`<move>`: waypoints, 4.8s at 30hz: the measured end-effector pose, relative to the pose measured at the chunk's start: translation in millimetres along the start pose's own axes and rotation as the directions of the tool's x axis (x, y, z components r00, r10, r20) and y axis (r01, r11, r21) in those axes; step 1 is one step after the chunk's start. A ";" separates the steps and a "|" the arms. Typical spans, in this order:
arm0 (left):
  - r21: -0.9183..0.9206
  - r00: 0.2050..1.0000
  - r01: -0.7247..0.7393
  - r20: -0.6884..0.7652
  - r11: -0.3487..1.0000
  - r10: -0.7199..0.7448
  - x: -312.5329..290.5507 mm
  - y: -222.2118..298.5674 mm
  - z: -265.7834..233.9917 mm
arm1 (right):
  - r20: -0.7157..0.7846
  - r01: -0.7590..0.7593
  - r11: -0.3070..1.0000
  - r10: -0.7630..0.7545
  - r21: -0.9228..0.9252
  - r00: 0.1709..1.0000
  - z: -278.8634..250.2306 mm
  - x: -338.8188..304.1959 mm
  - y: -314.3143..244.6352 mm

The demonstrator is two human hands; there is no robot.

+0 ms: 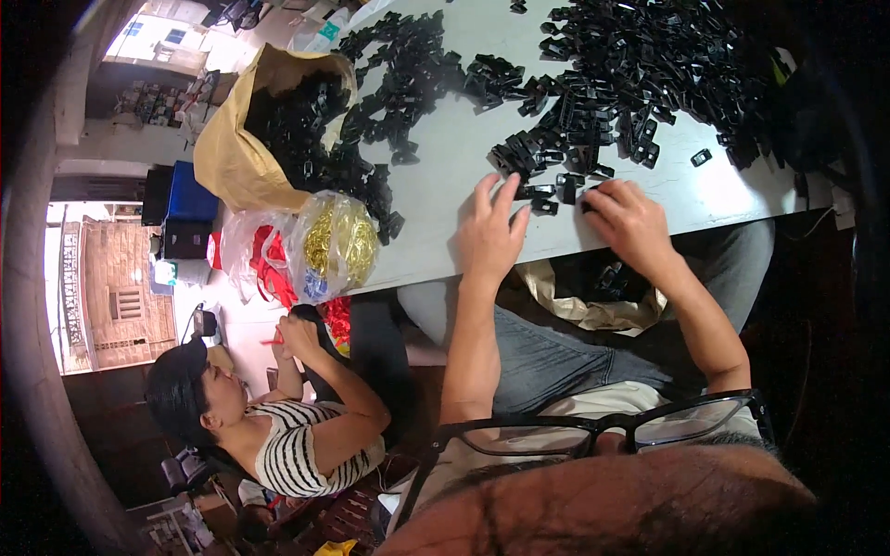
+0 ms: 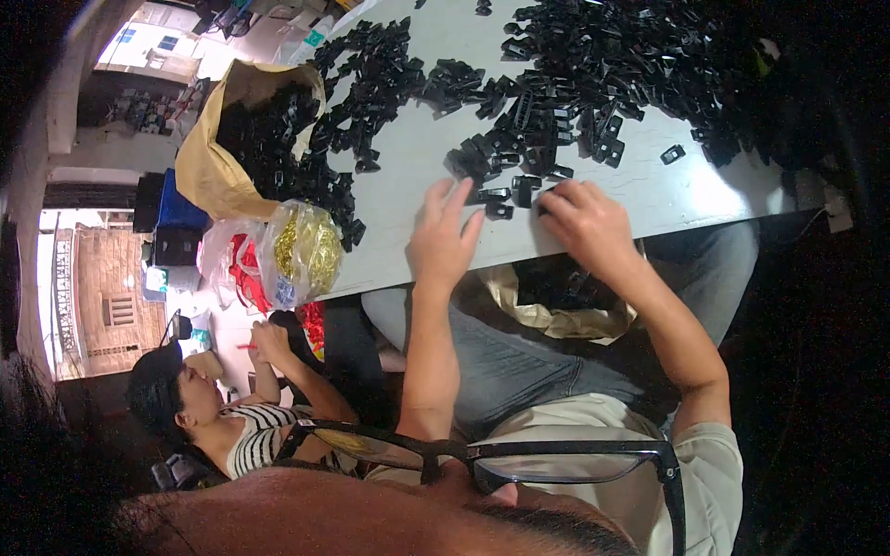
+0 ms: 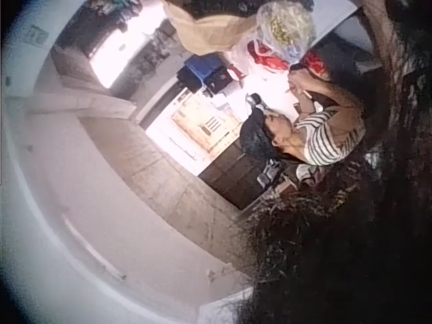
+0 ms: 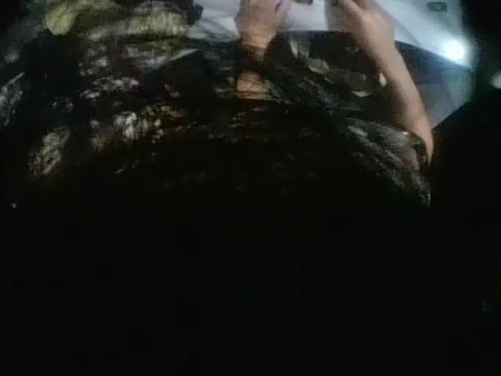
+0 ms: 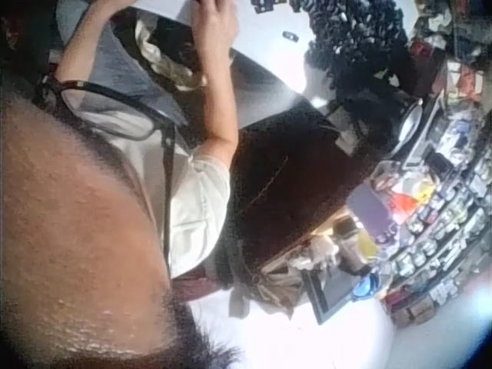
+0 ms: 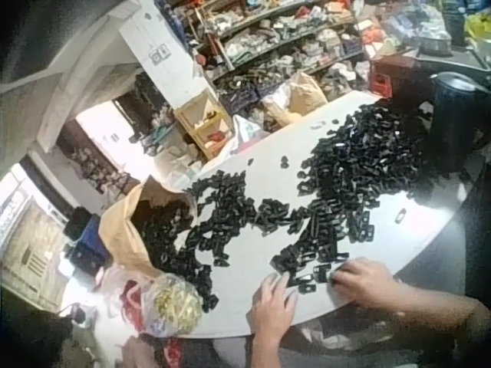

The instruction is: The person assembles small plastic components by hand, empties more parts onto the table from a container, and places the assembled pieces into a bag.

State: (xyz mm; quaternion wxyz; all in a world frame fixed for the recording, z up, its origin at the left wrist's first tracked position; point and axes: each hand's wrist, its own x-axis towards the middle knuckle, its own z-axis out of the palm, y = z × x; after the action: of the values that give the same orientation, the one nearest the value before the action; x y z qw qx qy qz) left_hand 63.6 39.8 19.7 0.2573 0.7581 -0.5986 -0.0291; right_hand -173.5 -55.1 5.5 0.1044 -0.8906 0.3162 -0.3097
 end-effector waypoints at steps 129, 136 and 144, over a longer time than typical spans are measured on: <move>-0.427 0.954 -0.197 0.123 0.883 0.272 -16.6 12.4 13.4 | 0.213 0.053 0.952 -0.121 0.300 0.970 -7.2 2.3 -4.1; -0.344 0.860 -0.455 0.069 0.821 0.506 -34.7 47.8 32.6 | -0.137 -0.338 0.939 0.344 0.066 0.929 12.4 44.3 4.4; -0.502 0.970 -0.236 -0.079 0.832 0.228 -32.1 32.9 32.0 | -0.196 -0.452 0.889 0.431 -0.076 0.881 25.4 66.7 30.6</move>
State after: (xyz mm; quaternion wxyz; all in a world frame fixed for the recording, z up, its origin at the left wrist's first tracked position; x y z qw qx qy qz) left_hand 13.9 53.1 -2.5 0.4541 0.5853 -0.6551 -0.1483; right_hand -132.4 -121.1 6.2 0.0908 -0.7693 0.5368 -0.3344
